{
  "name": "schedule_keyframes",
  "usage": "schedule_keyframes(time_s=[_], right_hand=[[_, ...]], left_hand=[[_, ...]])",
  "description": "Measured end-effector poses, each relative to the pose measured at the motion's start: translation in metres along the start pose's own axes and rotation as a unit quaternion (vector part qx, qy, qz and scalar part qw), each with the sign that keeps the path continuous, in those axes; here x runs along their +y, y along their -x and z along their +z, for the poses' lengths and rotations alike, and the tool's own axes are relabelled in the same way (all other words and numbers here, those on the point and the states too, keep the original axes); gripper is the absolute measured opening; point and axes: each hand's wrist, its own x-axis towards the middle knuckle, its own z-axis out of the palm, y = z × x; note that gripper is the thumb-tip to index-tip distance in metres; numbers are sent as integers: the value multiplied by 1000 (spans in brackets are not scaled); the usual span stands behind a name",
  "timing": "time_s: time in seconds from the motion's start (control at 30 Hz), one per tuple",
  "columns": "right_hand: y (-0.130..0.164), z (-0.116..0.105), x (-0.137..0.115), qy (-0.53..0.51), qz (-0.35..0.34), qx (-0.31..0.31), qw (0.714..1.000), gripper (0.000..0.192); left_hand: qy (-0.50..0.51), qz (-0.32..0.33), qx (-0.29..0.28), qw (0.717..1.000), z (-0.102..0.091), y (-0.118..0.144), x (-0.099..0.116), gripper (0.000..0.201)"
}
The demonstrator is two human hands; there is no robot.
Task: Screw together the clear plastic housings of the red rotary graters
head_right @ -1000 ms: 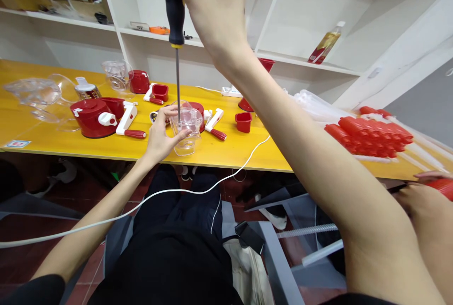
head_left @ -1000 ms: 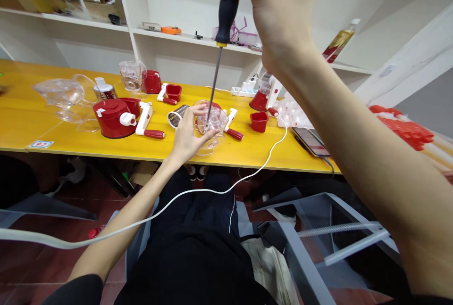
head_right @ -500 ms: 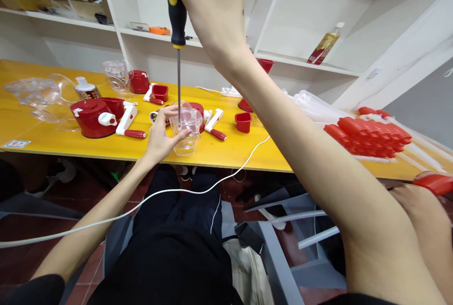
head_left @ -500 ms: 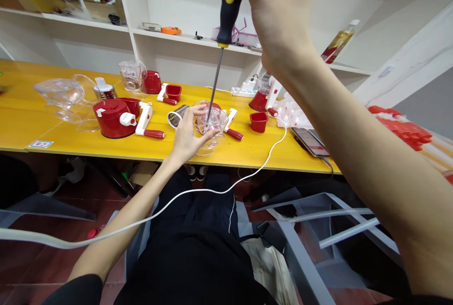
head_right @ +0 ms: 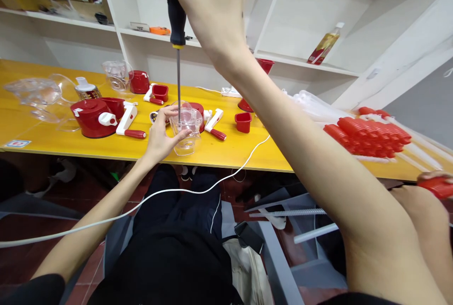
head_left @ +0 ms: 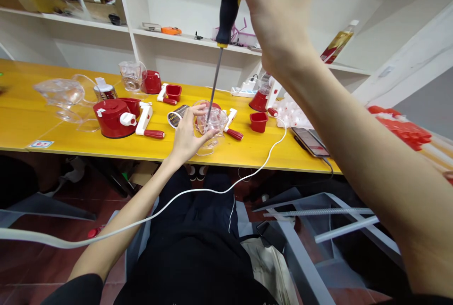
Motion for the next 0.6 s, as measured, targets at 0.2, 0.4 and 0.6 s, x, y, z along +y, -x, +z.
schedule_keyframes(time_s=[0.2, 0.4, 0.6], right_hand=[[-3, -2, 2, -26, 25, 31, 999, 34], [2, 0, 0, -34, 39, 38, 998, 43], [-3, -2, 8, 16, -7, 3, 1000, 39]], left_hand=[[-6, -2, 2, 1000, 0, 0, 0, 55], [-1, 6, 2, 1000, -1, 0, -2, 55], [11, 22, -11, 1000, 3, 2, -10, 55]])
